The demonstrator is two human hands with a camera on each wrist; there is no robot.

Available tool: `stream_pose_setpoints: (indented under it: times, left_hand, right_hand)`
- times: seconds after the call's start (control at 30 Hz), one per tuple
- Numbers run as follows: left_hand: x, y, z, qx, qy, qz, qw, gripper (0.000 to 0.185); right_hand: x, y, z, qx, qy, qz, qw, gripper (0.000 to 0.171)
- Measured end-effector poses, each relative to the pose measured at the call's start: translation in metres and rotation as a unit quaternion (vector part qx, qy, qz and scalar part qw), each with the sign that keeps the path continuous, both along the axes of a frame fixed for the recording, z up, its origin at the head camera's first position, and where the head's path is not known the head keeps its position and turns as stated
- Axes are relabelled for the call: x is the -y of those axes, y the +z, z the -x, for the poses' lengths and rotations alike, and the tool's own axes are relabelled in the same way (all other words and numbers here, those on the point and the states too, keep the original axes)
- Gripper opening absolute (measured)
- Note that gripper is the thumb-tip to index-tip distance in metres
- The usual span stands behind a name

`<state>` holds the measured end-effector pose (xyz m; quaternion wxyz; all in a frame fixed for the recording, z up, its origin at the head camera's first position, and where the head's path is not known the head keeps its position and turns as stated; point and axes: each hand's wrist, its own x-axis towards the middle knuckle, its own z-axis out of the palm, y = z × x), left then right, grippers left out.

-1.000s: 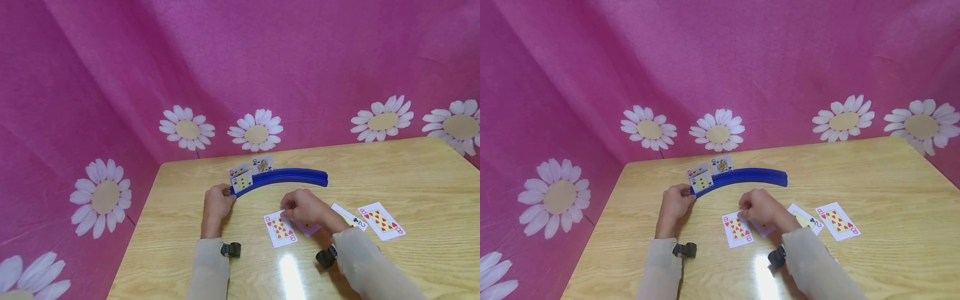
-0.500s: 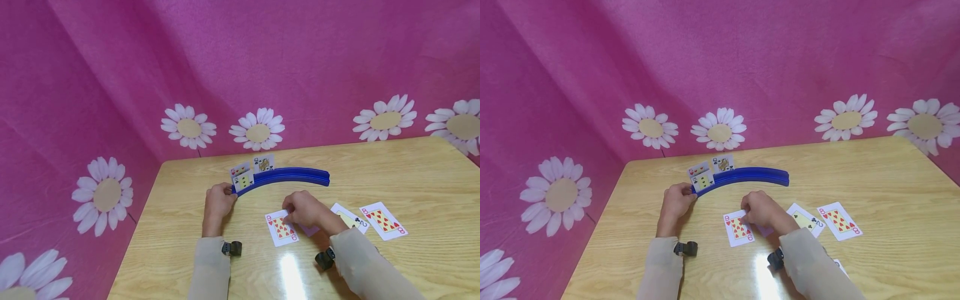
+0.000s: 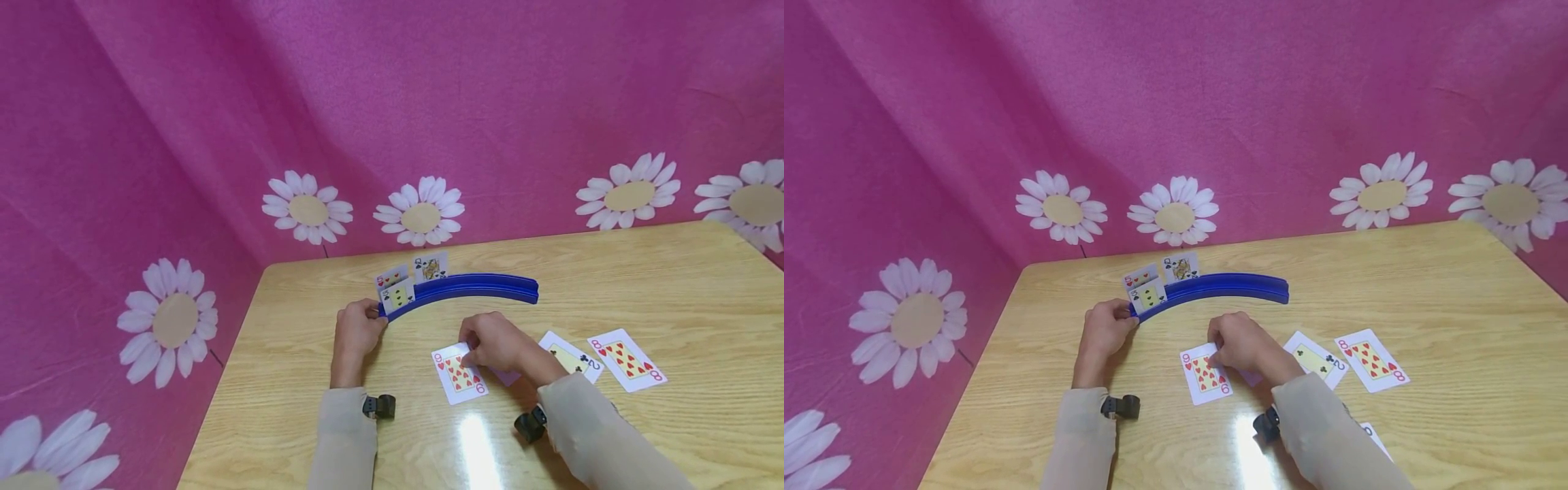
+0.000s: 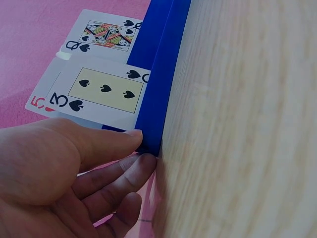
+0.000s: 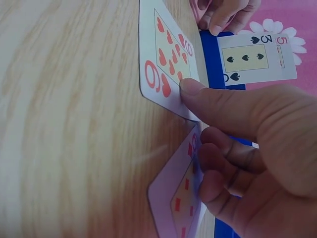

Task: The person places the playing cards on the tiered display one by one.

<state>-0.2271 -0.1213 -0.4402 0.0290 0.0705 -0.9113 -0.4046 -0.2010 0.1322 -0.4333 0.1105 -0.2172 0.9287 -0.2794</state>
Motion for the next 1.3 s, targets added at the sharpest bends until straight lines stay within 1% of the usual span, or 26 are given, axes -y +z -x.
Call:
stream_pose_setpoints:
  times: [0.3,0.67,0.77,1.03,1.13,1.3]
  left_hand:
    - [0.0,0.001,0.0,0.004,0.004,0.001,1.0,0.027]
    - [-0.001,0.0,0.001,0.007,0.006,0.001,1.0,0.027]
    - [-0.001,0.0,0.0,0.005,0.004,0.001,1.0,0.026]
    - [0.0,-0.001,-0.001,0.003,0.001,0.003,1.0,0.025]
    - [0.0,0.0,-0.001,0.004,0.001,0.001,1.0,0.025]
    - [0.0,-0.001,0.0,0.008,0.003,-0.006,0.9999,0.025]
  right_hand:
    - [-0.001,-0.001,-0.001,-0.013,0.002,0.026,1.0,0.025]
    - [-0.005,0.003,-0.003,-0.023,0.001,0.076,0.997,0.026]
    - [-0.006,0.003,-0.002,-0.019,-0.007,0.081,0.996,0.025]
    - [-0.009,0.008,-0.001,0.02,-0.03,0.092,0.995,0.023]
    - [-0.011,0.01,-0.001,0.022,-0.033,0.1,0.994,0.021]
    - [-0.015,0.013,0.0,0.001,-0.027,0.121,0.992,0.017]
